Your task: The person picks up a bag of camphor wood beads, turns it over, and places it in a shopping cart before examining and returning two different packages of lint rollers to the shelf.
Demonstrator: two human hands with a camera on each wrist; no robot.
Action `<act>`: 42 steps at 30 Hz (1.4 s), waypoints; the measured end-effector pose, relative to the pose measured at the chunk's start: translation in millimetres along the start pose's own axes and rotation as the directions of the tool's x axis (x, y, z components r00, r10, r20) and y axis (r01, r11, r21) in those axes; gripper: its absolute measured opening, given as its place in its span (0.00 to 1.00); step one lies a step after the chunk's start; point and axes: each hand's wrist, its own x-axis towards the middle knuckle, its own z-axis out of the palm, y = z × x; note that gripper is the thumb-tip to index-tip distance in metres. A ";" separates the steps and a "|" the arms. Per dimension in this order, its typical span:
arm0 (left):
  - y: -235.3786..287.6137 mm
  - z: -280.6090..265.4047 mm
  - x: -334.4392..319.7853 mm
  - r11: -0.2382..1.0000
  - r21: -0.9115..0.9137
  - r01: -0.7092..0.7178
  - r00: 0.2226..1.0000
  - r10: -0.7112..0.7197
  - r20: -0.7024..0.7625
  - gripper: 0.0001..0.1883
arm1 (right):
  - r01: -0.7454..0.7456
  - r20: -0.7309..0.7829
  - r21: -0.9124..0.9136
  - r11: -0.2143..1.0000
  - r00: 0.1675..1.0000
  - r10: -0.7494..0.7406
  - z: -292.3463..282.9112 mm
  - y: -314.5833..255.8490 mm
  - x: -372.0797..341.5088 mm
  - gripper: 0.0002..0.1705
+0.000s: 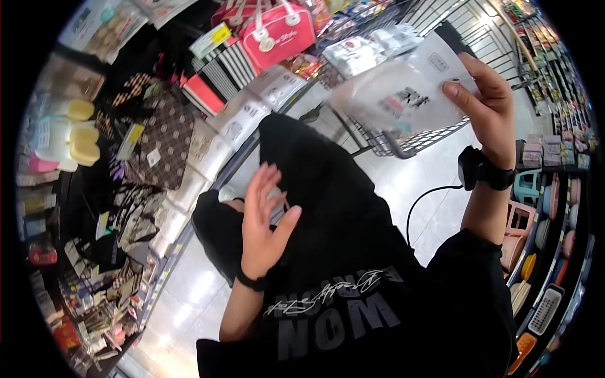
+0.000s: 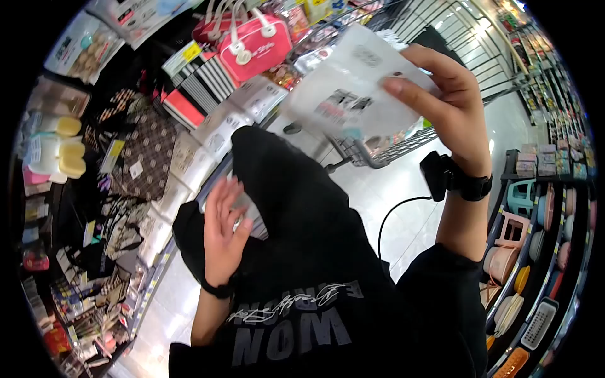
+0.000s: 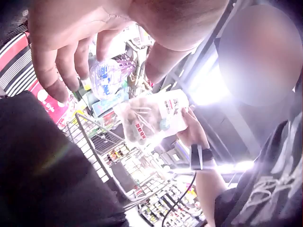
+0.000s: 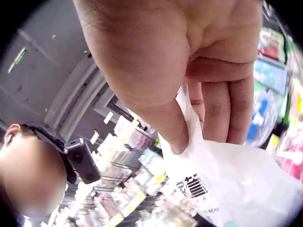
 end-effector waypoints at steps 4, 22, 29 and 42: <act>18.6 -10.2 3.4 0.939 -0.335 -0.083 0.985 0.127 0.113 0.56 | -0.068 0.015 0.093 0.993 0.998 0.067 92.4 9.1 2.9 0.15; -0.7 -6.9 -48.7 0.900 -0.436 -0.004 0.916 -0.171 -0.362 0.27 | -0.618 0.482 0.621 0.482 0.786 0.387 243.5 46.8 -117.9 0.31; -1.6 -8.3 -51.3 0.880 -0.474 -0.008 0.969 -0.111 -0.222 0.34 | -0.539 0.378 0.639 0.549 0.841 0.386 241.9 42.8 -118.0 0.26; -12.0 -9.1 -65.1 0.915 -0.399 -0.064 0.962 -0.050 -0.269 0.36 | -0.533 0.369 0.611 0.585 0.846 0.385 246.8 37.1 -123.5 0.22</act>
